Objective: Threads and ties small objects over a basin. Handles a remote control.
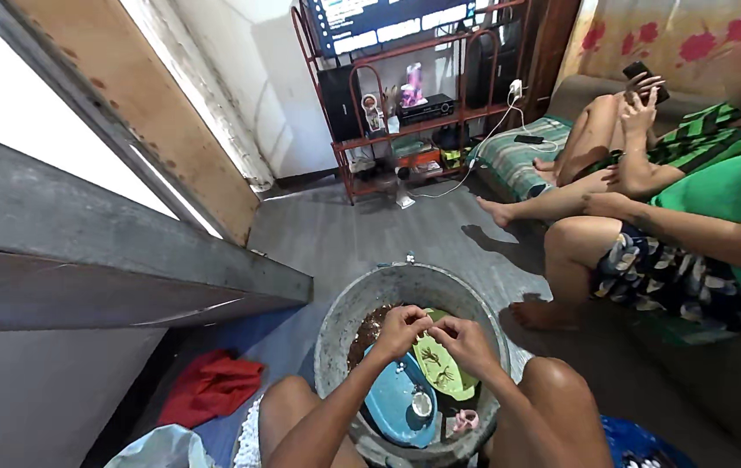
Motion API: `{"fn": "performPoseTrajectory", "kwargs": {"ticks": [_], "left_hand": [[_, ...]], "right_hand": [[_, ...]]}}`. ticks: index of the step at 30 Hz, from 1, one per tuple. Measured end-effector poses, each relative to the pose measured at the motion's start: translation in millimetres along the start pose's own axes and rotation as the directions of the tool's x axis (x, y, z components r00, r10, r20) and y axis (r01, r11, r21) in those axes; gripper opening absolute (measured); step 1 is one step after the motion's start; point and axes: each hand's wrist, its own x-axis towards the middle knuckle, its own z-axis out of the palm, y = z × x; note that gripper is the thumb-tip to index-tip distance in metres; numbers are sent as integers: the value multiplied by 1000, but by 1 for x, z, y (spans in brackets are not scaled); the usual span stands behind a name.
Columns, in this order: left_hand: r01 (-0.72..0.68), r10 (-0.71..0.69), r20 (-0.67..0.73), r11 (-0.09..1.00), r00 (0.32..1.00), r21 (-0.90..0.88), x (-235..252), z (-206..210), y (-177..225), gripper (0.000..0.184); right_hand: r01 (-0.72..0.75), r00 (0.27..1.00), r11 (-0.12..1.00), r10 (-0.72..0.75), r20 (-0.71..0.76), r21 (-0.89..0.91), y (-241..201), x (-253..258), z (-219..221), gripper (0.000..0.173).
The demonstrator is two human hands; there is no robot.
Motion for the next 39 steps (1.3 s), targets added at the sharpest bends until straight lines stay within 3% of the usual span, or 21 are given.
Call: {"fn": "performPoseTrajectory", "kwargs": {"ticks": [4, 7, 10, 12, 14, 16, 19, 22, 26, 29, 32, 35, 39], "left_hand": [[47, -50, -31, 996, 998, -80, -7, -19, -8, 19], [69, -118, -163, 958, 979, -279, -13, -26, -15, 17], [33, -274, -373, 841, 886, -539, -17, -54, -8, 17], [-33, -289, -457, 816, 841, -577, -18, -80, -3, 26], [-38, -233, -387, 815, 892, -578, -25, -89, 0, 38], [-39, -111, -227, 821, 968, -570, -33, -85, 2, 27], [-43, 23, -43, 839, 999, -542, -40, -67, 8, 54], [-108, 79, -80, 871, 994, -479, -50, -59, 9, 37], [-94, 12, -175, 879, 985, -467, -52, -78, 0, 18], [-76, -37, -227, 879, 973, -471, -54, -97, -8, 18], [-16, -36, -124, 918, 992, -397, -53, -105, -12, 25], [37, -45, -21, 951, 999, -308, -51, -95, -8, 30], [28, -44, -50, 955, 998, -294, -43, -84, -25, 23]], "right_hand": [[32, 999, 999, -32, 11, -31, -11, 5, 13, 27], [42, 999, 995, -40, 31, -89, -19, 11, 23, 29], [15, 997, 997, -8, 83, -76, -26, 10, 27, 28], [-37, 996, 998, 33, 82, 46, -30, 9, 26, 27], [-88, 995, 994, 84, 58, 72, -38, 10, 24, 27], [-141, 989, 987, 136, 61, 74, -50, 14, 20, 28], [-138, 986, 990, 136, 99, 12, -70, 17, 17, 28], [-84, 984, 990, 101, 144, -116, -82, 17, 19, 30], [-21, 980, 989, 49, 193, -145, -87, 15, 25, 30], [-77, 988, 997, 78, 135, -14, -77, 5, 34, 29], [-90, 991, 989, 76, 113, 119, -60, 10, 47, 28], [-61, 985, 990, 38, 170, 129, -56, 22, 57, 30], [-27, 961, 993, -6, 276, 116, -38, 33, 59, 27]]}}
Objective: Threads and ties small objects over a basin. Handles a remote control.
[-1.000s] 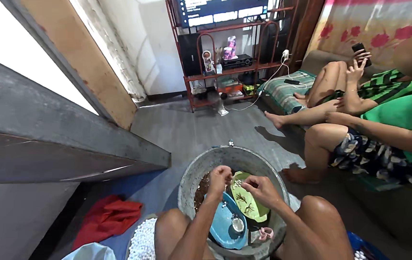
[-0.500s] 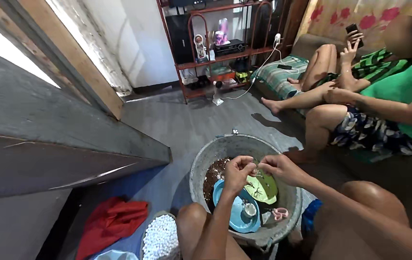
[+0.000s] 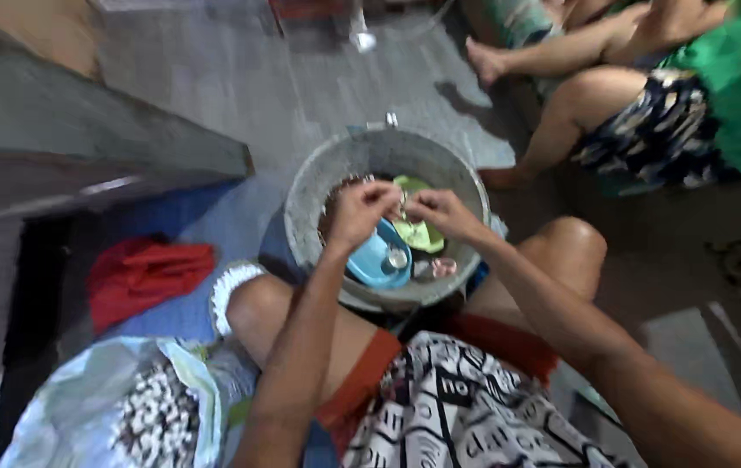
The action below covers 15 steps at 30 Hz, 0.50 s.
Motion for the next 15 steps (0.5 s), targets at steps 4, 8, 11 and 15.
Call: {"fn": "performPoseTrajectory", "kwargs": {"ticks": [4, 8, 11, 15], "left_hand": [[27, -25, 23, 997, 999, -77, 15, 7, -7, 54], [95, -105, -102, 991, 989, -97, 32, 21, -35, 23], [166, -179, -217, 983, 959, -80, 53, 15, -53, 17], [241, -261, -206, 964, 943, -115, 62, 0, -56, 21]], "right_hand": [[60, 998, 992, -62, 13, 114, 26, 14, -13, 25], [22, 998, 987, -30, 47, 156, 63, 24, -24, 25], [-25, 998, 982, 15, 54, 187, 88, 28, -35, 25], [-135, 988, 948, 151, -33, 289, 95, 13, -41, 27]]}}
